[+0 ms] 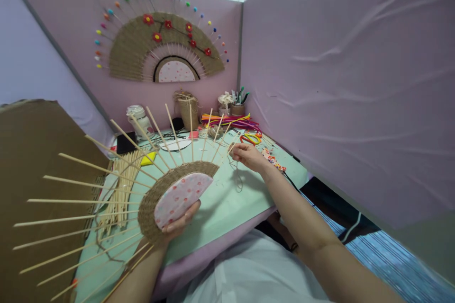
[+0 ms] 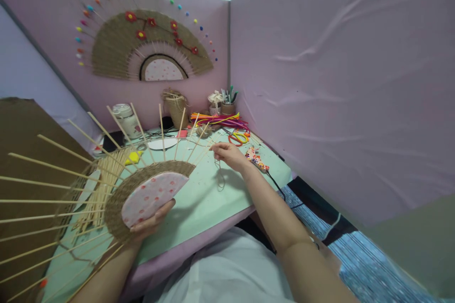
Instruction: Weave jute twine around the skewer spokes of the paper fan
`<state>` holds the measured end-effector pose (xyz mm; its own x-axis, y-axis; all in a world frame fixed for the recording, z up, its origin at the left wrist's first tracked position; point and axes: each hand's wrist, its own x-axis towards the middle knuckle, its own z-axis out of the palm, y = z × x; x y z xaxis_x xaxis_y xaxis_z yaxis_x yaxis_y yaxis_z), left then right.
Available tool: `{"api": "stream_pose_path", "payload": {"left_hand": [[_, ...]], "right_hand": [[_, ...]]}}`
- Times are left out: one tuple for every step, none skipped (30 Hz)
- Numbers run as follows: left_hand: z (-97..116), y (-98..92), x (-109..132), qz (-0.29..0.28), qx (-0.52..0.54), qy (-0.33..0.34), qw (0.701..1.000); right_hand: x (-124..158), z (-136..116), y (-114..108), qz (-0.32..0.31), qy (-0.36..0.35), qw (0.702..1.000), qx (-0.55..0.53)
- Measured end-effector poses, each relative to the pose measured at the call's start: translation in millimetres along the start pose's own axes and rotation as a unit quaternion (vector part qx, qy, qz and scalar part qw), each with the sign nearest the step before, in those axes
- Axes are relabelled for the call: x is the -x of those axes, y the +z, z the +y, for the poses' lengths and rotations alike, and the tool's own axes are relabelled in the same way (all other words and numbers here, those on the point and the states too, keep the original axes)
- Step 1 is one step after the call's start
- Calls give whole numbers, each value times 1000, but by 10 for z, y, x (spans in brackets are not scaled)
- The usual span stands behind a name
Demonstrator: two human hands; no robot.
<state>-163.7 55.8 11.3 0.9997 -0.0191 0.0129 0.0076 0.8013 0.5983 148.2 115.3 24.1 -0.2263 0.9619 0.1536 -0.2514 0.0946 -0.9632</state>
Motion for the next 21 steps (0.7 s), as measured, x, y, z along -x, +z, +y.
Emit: {"api": "stream_pose_path", "payload": {"left_hand": [[-2, -12, 7, 2, 2, 6, 1000], [-4, -26, 12, 6, 3, 17, 1000], [-5, -41, 16, 5, -1, 14, 1000], [-6, -56, 17, 2, -5, 8, 1000], [-8, -70, 17, -1, -4, 1, 1000], [-11, -83, 15, -4, -3, -8, 1000], [-16, -91, 12, -3, 2, -11, 1000], [-21, -94, 9, 2, 5, -11, 1000], [-26, -92, 6, 4, 5, -13, 1000], [-30, -84, 3, 6, 6, -12, 1000], [-31, -72, 2, 11, 8, -7, 1000], [-28, -57, 1, 19, 12, 2, 1000], [-23, -42, 0, 22, 14, 5, 1000], [-15, -29, 0, 21, 11, 0, 1000], [-7, -20, 0, 19, 6, -8, 1000], [0, -15, 0, 17, -3, -18, 1000], [3, -14, 1, 15, -9, -24, 1000], [3, -17, 2, 18, -11, -22, 1000], [0, -22, 3, 24, -9, -16, 1000], [-6, -27, 3, 28, -4, -5, 1000], [-11, -30, 4, 25, 0, 3, 1000]], "right_hand": [[2, -27, -29, -14, 18, 1000, -17], [2, -54, -63, -25, 34, 999, -32], [2, -81, -99, -32, 44, 998, -44], [0, -107, -136, -35, 50, 997, -53], [-3, -132, -170, -33, 51, 996, -62], [-7, -158, -201, -27, 48, 996, -69], [-12, -183, -226, -17, 42, 996, -74], [-19, -209, -244, -7, 37, 996, -76], [-27, -236, -257, 4, 31, 997, -74], [-36, -264, -263, 14, 24, 997, -70], [-47, -293, -265, 25, 15, 998, -63], [-57, -322, -264, 35, 4, 998, -55], [-67, -352, -260, 44, -7, 998, -47], [-75, -380, -254, 54, -18, 998, -40], [-82, -407, -248, 63, -27, 997, -32], [-87, -430, -241, 73, -36, 996, -24], [-88, -450, -232, 81, -45, 996, -13], [-87, -466, -224, 88, -55, 995, -2], [-84, -478, -214, 95, -65, 993, 9], [-79, -486, -203, 100, -75, 992, 19], [-72, -490, -193, 106, -84, 990, 29]]}}
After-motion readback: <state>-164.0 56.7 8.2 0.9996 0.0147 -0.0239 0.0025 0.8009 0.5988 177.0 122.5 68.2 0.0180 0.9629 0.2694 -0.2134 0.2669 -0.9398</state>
